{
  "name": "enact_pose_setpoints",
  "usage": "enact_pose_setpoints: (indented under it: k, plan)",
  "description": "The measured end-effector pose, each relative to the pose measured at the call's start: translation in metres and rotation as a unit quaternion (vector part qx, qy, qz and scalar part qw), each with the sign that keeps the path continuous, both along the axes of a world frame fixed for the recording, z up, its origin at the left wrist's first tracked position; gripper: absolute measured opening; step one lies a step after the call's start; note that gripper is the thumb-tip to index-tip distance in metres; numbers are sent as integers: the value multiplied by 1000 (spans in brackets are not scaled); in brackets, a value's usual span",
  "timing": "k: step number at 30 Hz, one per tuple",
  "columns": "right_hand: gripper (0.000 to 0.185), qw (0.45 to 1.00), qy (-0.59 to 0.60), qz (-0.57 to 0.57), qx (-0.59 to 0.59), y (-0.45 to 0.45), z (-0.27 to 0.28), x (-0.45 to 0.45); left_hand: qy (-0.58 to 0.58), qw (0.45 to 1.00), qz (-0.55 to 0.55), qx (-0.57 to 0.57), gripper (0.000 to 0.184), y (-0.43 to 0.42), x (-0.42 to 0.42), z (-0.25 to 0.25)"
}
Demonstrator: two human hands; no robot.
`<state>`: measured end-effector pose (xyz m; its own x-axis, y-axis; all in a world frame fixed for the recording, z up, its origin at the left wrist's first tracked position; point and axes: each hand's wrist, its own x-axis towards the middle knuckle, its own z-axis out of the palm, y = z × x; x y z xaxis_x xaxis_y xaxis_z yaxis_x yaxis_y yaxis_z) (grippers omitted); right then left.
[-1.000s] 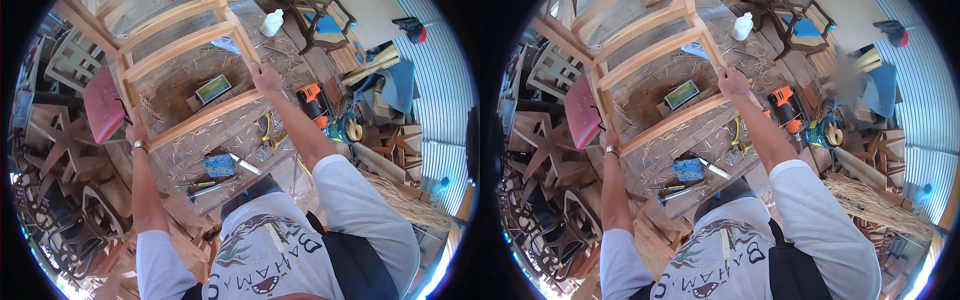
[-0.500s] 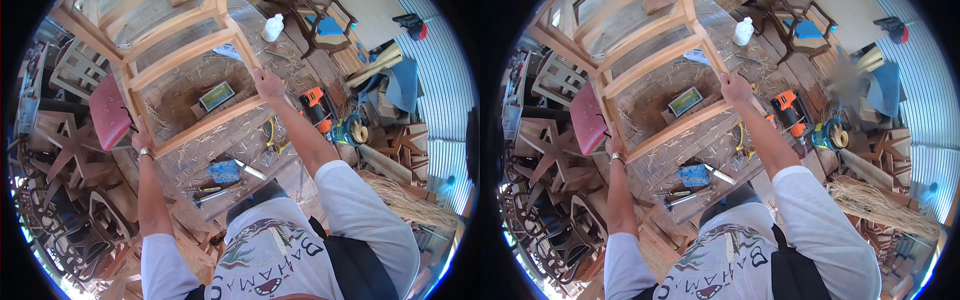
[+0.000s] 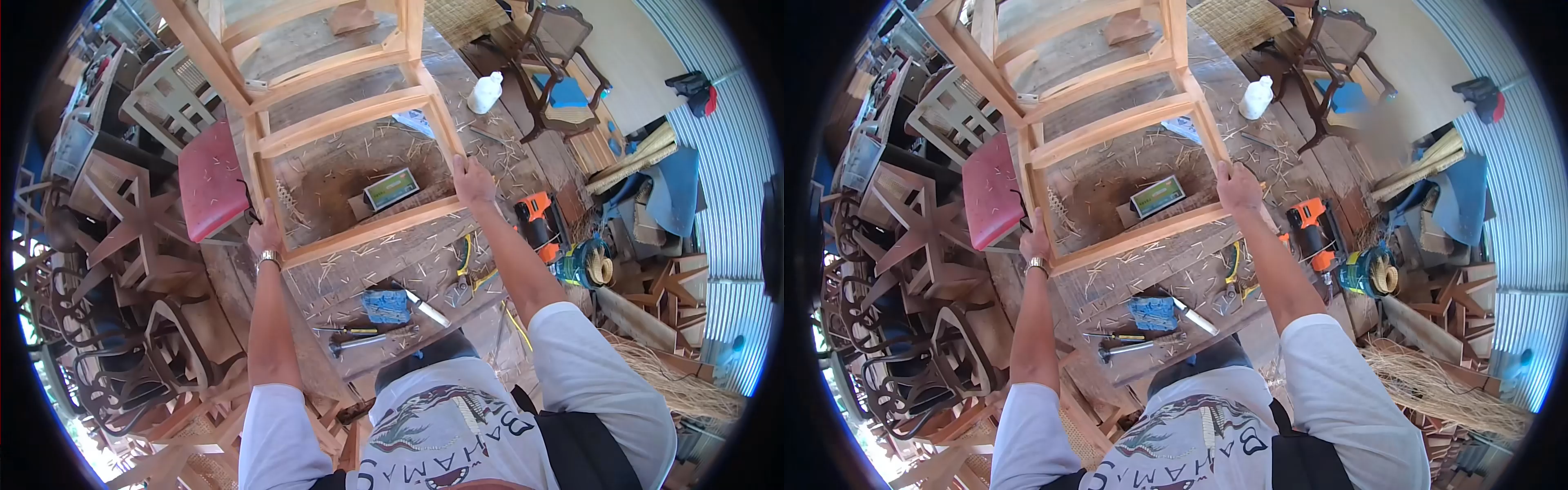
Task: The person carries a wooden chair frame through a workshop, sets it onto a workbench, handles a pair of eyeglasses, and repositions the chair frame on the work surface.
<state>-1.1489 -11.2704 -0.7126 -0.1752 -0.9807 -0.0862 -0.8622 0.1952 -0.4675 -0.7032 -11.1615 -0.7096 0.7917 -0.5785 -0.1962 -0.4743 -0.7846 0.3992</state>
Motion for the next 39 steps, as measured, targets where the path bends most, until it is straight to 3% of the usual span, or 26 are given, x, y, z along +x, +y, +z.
enact_pose_setpoints:
  k: [21,28,30,37,39]
  plan:
    - [60,1000,-14,-2,18,-1,3,1,12,1000,13,-10,102,0,3,-3]
    - [62,1000,-21,7,22,1,6,-3,-1,999,-50,-18,105,1,13,-19]
    - [63,999,-31,2,30,0,8,-2,2,1000,-8,-16,100,2,13,-18]
    - [64,999,-23,8,25,0,8,-4,-36,994,-10,-101,73,27,2,6]
    - [64,999,-29,26,17,-2,2,-8,-92,985,24,-143,67,63,5,7]
